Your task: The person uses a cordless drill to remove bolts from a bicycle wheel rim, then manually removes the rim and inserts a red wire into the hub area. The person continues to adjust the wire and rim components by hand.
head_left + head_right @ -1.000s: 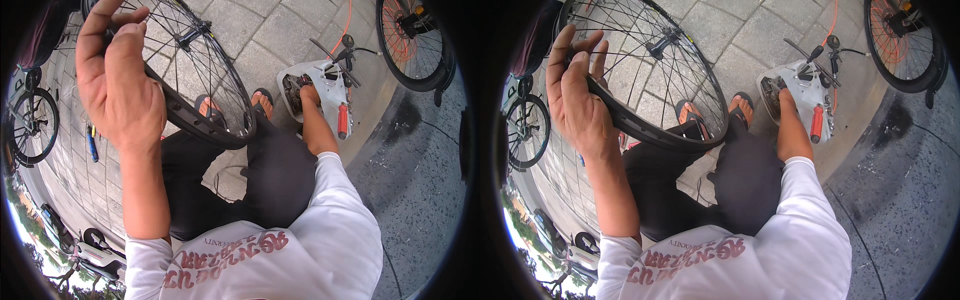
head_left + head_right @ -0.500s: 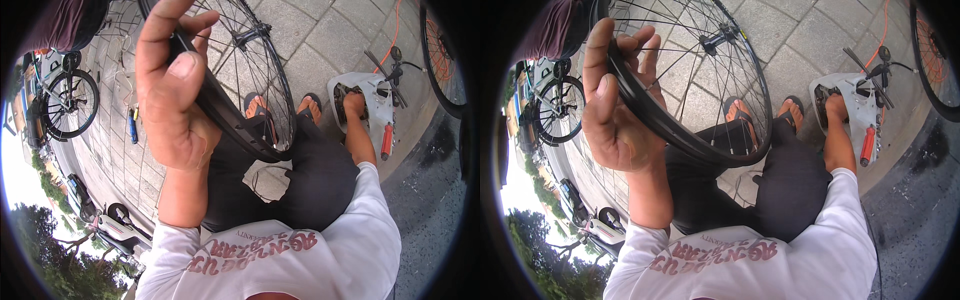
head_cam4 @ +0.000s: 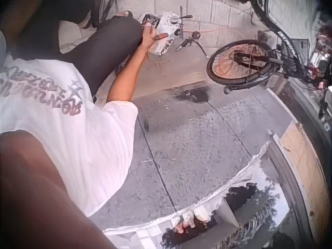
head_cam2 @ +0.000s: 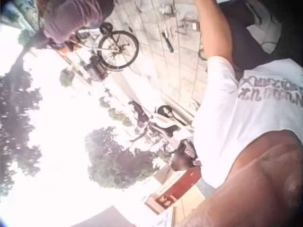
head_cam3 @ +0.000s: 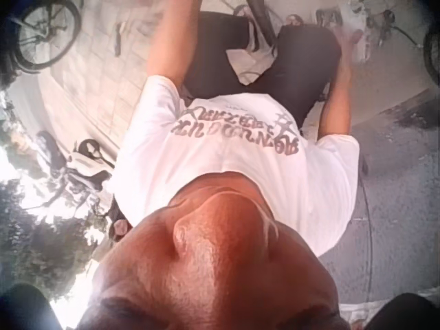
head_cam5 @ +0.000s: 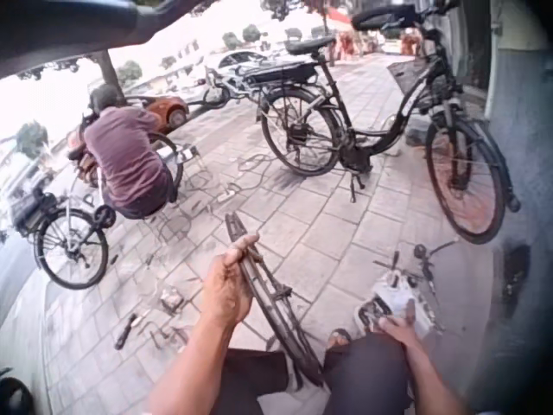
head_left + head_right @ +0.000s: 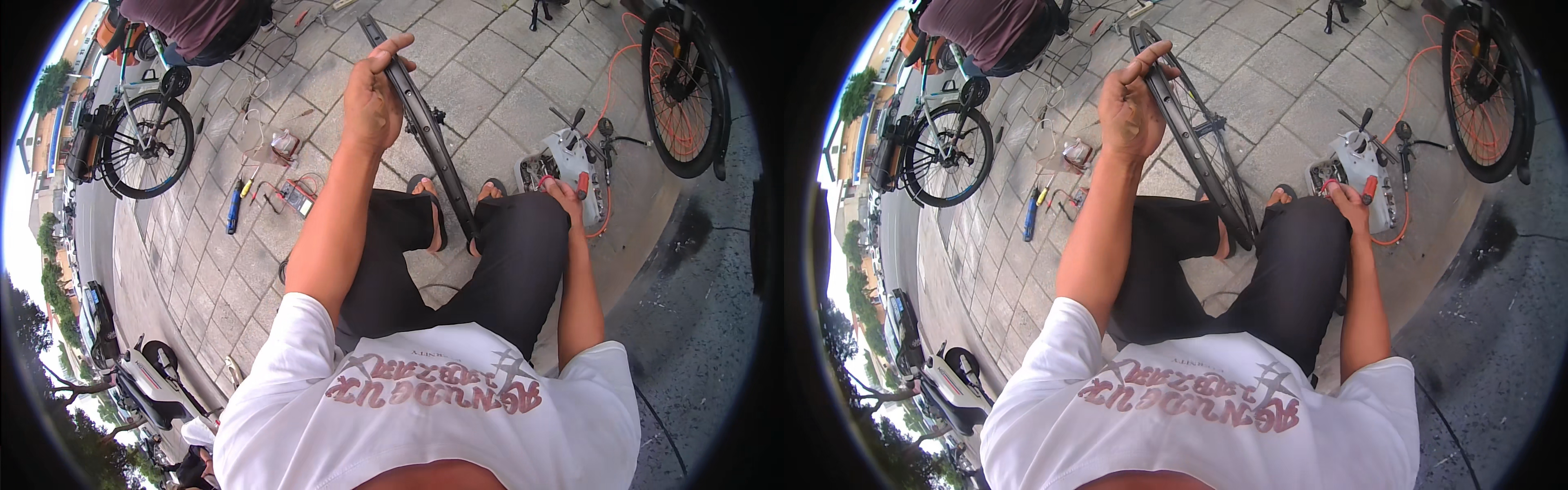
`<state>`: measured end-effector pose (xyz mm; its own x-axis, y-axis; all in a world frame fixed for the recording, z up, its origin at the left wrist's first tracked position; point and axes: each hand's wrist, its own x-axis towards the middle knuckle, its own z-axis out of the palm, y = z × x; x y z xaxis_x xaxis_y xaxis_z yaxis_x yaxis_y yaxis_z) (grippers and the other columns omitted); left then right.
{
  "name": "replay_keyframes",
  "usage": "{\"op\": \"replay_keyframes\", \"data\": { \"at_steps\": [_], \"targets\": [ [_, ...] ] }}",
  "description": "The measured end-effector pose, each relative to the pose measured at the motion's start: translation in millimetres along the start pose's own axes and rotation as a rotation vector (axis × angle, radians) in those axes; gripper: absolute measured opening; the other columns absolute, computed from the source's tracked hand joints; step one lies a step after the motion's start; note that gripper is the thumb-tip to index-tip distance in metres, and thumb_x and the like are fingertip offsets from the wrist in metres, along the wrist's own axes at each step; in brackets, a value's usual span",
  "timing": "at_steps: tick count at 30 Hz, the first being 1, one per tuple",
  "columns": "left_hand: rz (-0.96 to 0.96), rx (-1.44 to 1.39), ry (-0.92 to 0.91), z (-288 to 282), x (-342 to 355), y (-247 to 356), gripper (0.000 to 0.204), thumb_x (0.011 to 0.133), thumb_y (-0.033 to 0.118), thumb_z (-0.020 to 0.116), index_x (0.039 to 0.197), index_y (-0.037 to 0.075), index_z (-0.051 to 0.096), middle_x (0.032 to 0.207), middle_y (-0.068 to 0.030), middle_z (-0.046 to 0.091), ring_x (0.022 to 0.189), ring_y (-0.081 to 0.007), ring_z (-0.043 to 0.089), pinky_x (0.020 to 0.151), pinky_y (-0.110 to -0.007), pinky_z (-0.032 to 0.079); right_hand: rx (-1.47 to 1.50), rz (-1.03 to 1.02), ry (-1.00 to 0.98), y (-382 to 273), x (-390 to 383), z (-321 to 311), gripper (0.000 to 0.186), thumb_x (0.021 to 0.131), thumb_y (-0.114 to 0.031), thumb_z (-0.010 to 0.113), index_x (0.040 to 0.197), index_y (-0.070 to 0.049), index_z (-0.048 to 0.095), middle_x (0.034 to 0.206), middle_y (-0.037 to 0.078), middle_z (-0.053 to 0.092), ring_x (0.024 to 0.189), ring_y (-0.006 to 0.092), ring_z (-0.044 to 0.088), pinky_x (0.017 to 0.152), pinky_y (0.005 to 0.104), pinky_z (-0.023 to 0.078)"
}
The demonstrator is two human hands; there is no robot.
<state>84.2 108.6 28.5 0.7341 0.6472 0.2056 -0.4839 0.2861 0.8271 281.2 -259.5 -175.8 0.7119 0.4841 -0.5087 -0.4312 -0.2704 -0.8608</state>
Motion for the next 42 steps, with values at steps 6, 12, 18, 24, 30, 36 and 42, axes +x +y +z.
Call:
{"op": "replay_keyframes", "data": {
  "at_steps": [6,12,18,24,30,36,42],
  "targets": [
    [-0.154,0.07,0.059,22.5,-35.7,8.8,0.048,0.1,0.025,0.054,0.142,0.001,0.063,0.098,-0.0084,0.067,0.096,-0.0202,0.061,0.086,-0.035,0.051,0.128,-0.367,-0.078,-149.6,-125.5,-20.3,0.024,0.105,-0.02,0.068,0.121,-0.002,0.071,0.089,0.002,0.069,0.073,0.0114,0.065,0.063,0.0256,0.049],
    [-0.193,0.021,0.07,37.8,-82.6,26.0,0.048,0.097,0.022,0.056,0.14,0.003,0.063,0.095,-0.0069,0.067,0.09,-0.0173,0.062,0.078,-0.031,0.051,0.127,-0.499,-0.297,-182.8,-199.0,35.0,0.025,0.104,-0.011,0.067,0.126,0.002,0.068,0.103,0.007,0.072,0.08,0.014,0.069,0.068,0.0269,0.055],
    [-0.19,0.28,0.212,41.3,-100.0,18.9,0.042,0.096,0.007,0.057,0.138,0.007,0.061,0.098,-0.0063,0.067,0.089,-0.0163,0.063,0.075,-0.029,0.054,0.081,-0.322,-0.466,-115.9,-175.3,130.0,0.029,0.103,-0.009,0.069,0.128,0.006,0.065,0.1,0.01,0.072,0.082,0.0134,0.07,0.064,0.0252,0.055],
    [-0.232,0.233,0.203,7.3,-101.9,40.2,0.04,0.096,0.0,0.054,0.135,0.006,0.06,0.106,-0.0069,0.064,0.103,-0.021,0.067,0.094,-0.04,0.059,-0.027,-0.311,-0.583,-107.0,-169.1,206.7,0.026,0.107,-0.014,0.066,0.128,-0.001,0.071,0.091,0.001,0.07,0.071,0.0077,0.067,0.054,0.023,0.051],
    [-0.263,0.219,0.15,-9.4,-92.6,48.6,0.042,0.094,0.0,0.052,0.135,0.006,0.056,0.11,-0.008,0.062,0.114,-0.0276,0.066,0.108,-0.056,0.055,-0.027,-0.627,-0.607,-96.9,-148.4,239.0,0.021,0.108,-0.01,0.062,0.124,-0.002,0.072,0.093,0.001,0.071,0.08,0.0091,0.067,0.071,0.0273,0.053],
    [-0.269,0.224,0.156,-4.9,-88.6,51.7,0.041,0.093,-0.001,0.05,0.132,0.006,0.057,0.111,-0.0102,0.062,0.118,-0.0316,0.065,0.112,-0.059,0.052,-0.077,-0.749,-0.617,-106.0,-132.2,247.3,0.02,0.107,-0.009,0.061,0.123,-0.004,0.072,0.109,0.008,0.076,0.099,0.0156,0.071,0.088,0.0323,0.056],
    [-0.232,0.266,0.188,1.8,-99.8,56.7,0.048,0.098,0.004,0.053,0.146,0.007,0.049,0.132,-0.0157,0.062,0.134,-0.036,0.059,0.116,-0.055,0.048,-0.012,-0.565,-0.743,-99.2,-132.3,255.4,0.021,0.11,-0.011,0.059,0.127,-0.005,0.069,0.097,0.004,0.071,0.088,0.0102,0.066,0.079,0.0289,0.054]
  ]
}}
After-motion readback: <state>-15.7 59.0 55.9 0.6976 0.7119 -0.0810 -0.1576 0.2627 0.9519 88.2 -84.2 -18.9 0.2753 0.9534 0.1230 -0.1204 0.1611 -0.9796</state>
